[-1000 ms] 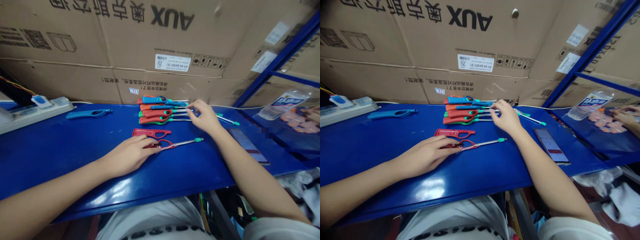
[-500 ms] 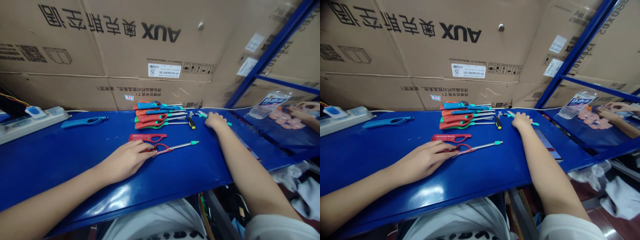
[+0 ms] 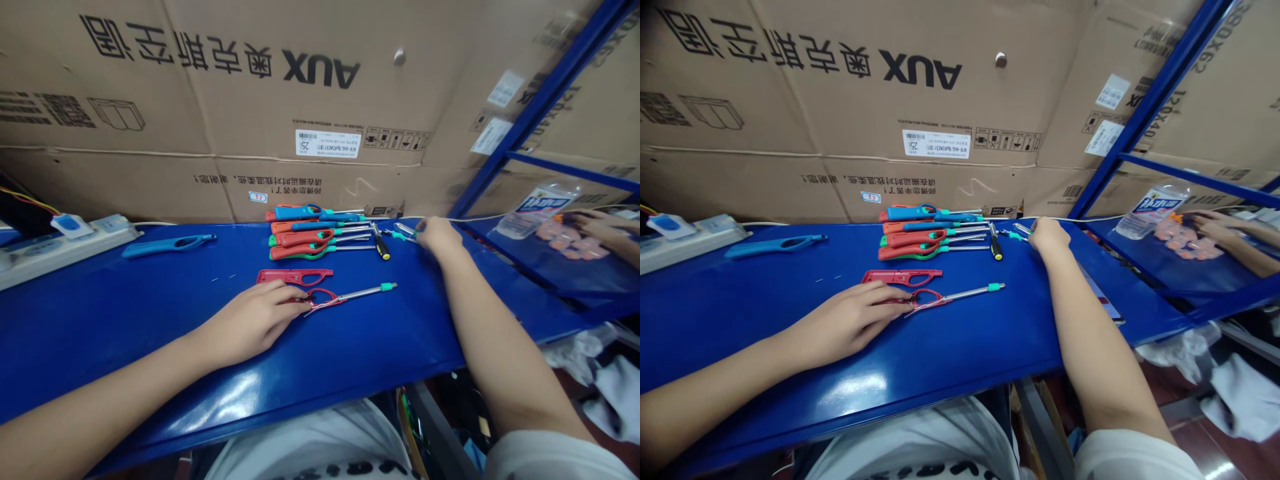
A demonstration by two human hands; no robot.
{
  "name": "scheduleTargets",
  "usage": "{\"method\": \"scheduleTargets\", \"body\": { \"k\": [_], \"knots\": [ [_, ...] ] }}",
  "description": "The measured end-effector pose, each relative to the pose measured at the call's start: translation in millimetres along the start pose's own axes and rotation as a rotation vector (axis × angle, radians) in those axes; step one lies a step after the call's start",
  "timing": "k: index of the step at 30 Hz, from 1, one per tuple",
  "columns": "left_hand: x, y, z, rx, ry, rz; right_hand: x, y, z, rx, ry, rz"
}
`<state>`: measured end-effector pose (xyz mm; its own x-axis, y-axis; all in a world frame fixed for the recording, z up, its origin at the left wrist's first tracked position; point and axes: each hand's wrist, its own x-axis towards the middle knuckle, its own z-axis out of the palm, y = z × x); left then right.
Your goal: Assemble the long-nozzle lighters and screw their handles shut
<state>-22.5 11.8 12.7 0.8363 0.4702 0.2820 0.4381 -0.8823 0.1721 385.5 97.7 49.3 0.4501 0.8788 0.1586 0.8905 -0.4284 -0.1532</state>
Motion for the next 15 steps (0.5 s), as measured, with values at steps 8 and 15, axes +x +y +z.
{"method": "scheduleTargets", "body": {
  "k": [8,15],
  "knots": [
    [-2,1,-8.7,-0.030,-0.019,-0.035,-45,-46,-8,0.386,-0.173,-0.691],
    [0,0,-3.9,-0.071,0.033,-0.091,-81,-65,-2,0.364,-0.636,-0.978]
  ]
}}
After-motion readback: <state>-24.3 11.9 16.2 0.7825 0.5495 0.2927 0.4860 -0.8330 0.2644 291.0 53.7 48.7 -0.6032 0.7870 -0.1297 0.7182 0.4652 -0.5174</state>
